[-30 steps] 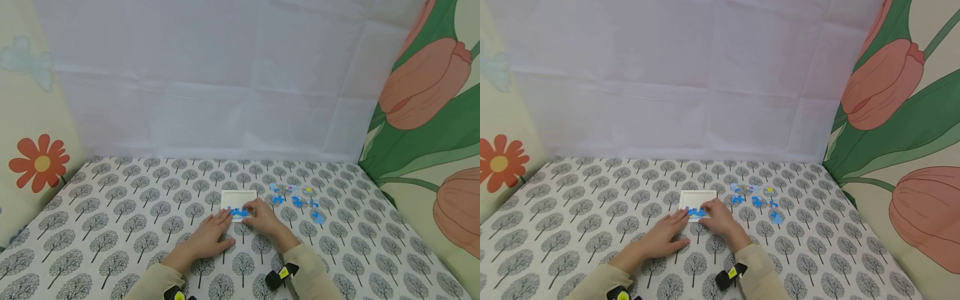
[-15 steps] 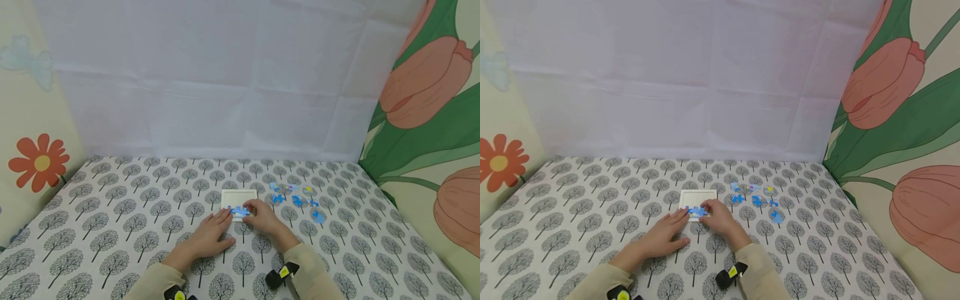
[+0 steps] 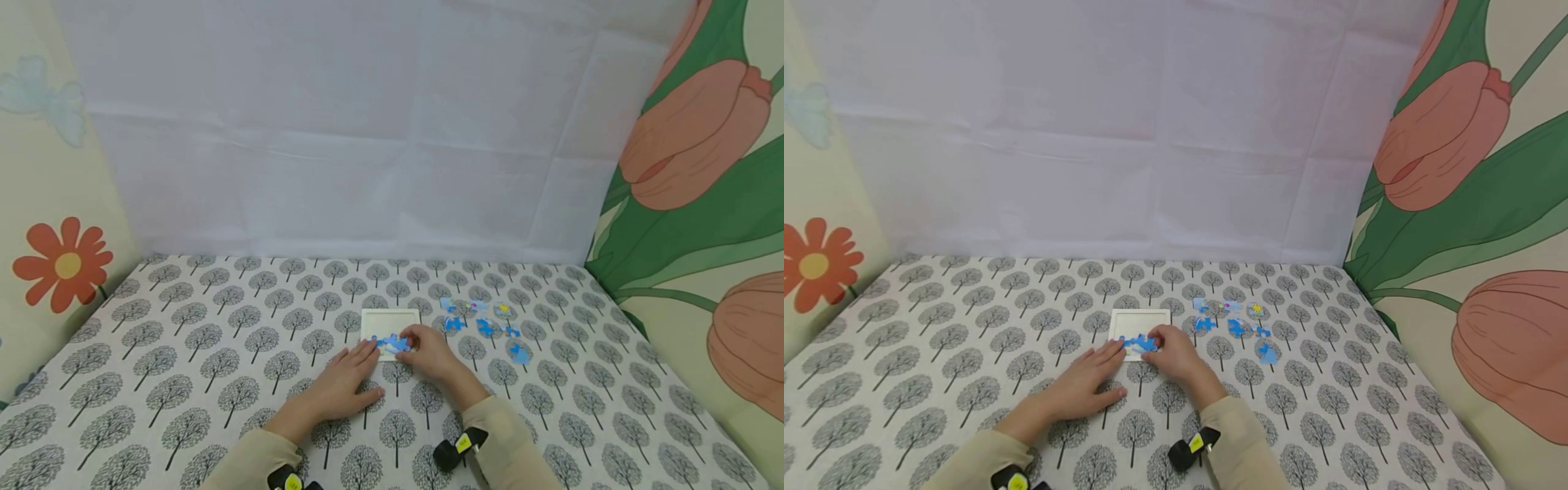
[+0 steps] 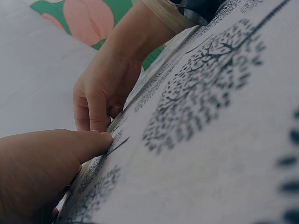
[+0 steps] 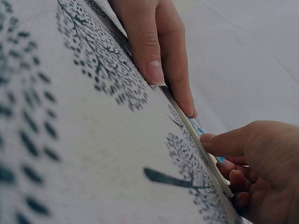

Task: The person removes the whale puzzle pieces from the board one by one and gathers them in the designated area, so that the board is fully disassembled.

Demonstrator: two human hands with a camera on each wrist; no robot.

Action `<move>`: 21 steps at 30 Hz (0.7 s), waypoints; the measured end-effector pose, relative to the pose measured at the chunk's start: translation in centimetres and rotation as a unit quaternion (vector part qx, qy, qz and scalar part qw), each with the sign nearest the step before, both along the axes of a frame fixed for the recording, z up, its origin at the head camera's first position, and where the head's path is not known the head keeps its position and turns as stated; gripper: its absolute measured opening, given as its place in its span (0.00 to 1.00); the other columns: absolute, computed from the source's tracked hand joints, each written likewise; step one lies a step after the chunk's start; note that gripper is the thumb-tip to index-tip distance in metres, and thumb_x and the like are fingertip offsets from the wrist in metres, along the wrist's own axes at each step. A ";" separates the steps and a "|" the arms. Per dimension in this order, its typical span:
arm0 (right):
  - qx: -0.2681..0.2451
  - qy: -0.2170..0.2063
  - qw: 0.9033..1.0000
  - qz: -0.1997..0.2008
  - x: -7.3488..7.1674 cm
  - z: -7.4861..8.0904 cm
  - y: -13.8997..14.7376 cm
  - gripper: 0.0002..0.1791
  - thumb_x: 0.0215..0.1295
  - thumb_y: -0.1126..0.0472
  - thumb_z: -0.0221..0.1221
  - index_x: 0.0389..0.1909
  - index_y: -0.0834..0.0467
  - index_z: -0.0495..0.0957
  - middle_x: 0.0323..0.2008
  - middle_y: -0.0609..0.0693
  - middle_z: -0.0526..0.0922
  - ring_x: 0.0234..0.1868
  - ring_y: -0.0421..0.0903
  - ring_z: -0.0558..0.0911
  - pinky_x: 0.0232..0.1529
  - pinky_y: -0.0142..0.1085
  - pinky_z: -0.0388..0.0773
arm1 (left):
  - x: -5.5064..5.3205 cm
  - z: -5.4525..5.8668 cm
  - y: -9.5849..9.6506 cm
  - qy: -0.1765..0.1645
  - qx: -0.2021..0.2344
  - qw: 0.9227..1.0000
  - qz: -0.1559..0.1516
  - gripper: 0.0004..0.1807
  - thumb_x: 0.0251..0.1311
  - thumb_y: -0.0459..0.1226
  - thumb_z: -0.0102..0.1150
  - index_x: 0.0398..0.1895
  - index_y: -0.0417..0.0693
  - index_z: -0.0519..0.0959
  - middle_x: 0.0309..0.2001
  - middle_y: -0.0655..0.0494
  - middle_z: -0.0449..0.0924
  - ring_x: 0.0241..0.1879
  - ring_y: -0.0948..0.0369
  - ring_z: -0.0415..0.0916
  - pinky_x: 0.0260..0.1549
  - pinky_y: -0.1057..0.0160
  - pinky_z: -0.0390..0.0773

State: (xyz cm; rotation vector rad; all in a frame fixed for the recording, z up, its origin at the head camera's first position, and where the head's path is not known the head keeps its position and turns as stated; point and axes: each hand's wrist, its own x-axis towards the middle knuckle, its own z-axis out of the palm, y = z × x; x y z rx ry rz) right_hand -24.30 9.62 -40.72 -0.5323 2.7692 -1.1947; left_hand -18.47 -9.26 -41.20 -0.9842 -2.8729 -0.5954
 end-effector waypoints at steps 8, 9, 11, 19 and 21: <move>-0.007 -0.001 1.000 -0.012 0.1 0.0 -0.2 0.12 0.48 0.63 0.61 0.36 0.63 0.75 0.24 0.47 0.71 0.25 0.42 0.69 0.27 0.32 0.68 | 0.1 -0.1 -0.1 0.002 0.000 1.000 0.003 0.36 0.56 0.49 0.48 0.60 0.32 0.58 0.62 0.42 0.51 0.62 0.49 0.45 0.56 0.47 0.47; -0.004 0.002 1.000 -0.012 0.1 0.0 -0.2 0.13 0.49 0.63 0.62 0.36 0.63 0.75 0.24 0.47 0.71 0.25 0.42 0.69 0.27 0.32 0.68 | 0.1 -0.1 -0.1 0.003 0.000 1.000 0.004 0.36 0.56 0.49 0.48 0.60 0.32 0.57 0.63 0.42 0.51 0.62 0.49 0.45 0.56 0.47 0.47; 0.002 0.011 1.000 -0.010 0.1 0.0 -0.2 0.13 0.49 0.63 0.62 0.36 0.64 0.76 0.24 0.46 0.71 0.26 0.42 0.69 0.28 0.32 0.68 | 0.1 -0.1 -0.1 0.005 0.000 1.000 0.004 0.36 0.56 0.49 0.48 0.60 0.32 0.57 0.63 0.42 0.51 0.62 0.49 0.45 0.56 0.47 0.47; 0.032 0.034 0.999 -0.002 0.0 -0.3 0.0 0.14 0.51 0.61 0.61 0.39 0.64 0.77 0.27 0.45 0.72 0.29 0.41 0.71 0.32 0.33 0.70 | 0.1 -0.1 -0.1 -0.003 -0.002 1.000 0.001 0.36 0.57 0.50 0.47 0.60 0.32 0.57 0.63 0.42 0.50 0.62 0.49 0.44 0.56 0.48 0.46; 0.033 0.040 0.999 0.002 0.0 -0.3 0.1 0.15 0.52 0.61 0.60 0.39 0.63 0.77 0.26 0.45 0.71 0.29 0.41 0.70 0.31 0.33 0.69 | 0.1 -0.1 -0.1 -0.003 -0.002 1.000 0.001 0.35 0.57 0.50 0.46 0.60 0.32 0.57 0.63 0.42 0.50 0.62 0.49 0.44 0.56 0.48 0.46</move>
